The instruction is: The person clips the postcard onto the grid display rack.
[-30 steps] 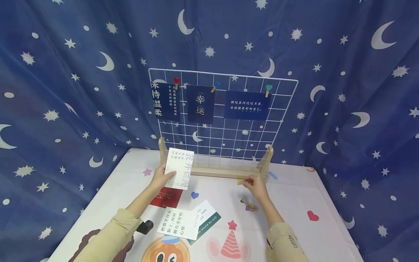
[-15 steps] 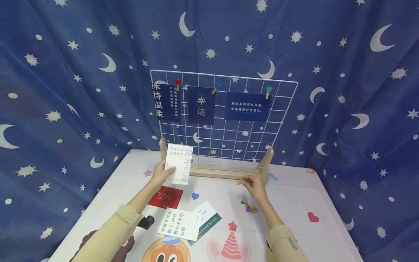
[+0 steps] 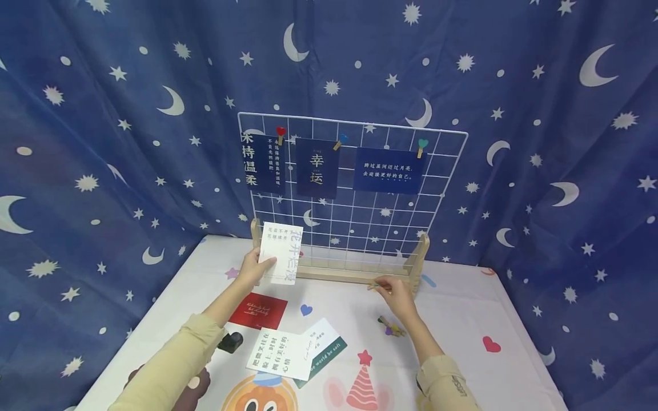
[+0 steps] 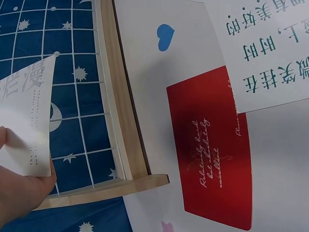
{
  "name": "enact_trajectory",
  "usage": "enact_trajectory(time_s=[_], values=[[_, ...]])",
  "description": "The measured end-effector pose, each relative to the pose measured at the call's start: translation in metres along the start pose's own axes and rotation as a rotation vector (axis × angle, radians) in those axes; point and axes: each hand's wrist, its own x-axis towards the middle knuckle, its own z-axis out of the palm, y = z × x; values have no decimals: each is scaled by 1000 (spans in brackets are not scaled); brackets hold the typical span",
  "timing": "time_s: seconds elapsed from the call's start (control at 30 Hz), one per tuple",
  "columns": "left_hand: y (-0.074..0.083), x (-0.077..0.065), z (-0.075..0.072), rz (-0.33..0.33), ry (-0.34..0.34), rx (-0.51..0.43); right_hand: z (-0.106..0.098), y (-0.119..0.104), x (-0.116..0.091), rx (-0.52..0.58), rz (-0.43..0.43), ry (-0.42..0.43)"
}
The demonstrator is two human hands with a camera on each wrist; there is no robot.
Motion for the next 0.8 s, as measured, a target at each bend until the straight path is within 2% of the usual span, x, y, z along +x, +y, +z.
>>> enact_trajectory(time_s=[0.23, 0.47, 0.57, 0.6, 0.63, 0.7, 0.8], values=[[9, 6, -3, 0, 18, 10, -1, -9, 7, -26, -61, 7], [17, 16, -4, -4, 12, 11, -3, -20, 18, -11, -72, 16], [9, 26, -6, 19, 14, 18, -1, -22, 21, -10, -63, 17], [-6, 37, -7, 75, 9, -7, 0, -23, 21, -12, -55, 14], [-8, 40, -7, 79, 7, 0, 0, -25, 21, -16, -50, 12], [-11, 44, -7, 90, 7, 9, 1, -27, 21, -19, -37, 7], [-5, 42, -6, 66, 8, 15, 3, -31, 22, -24, -40, -5]])
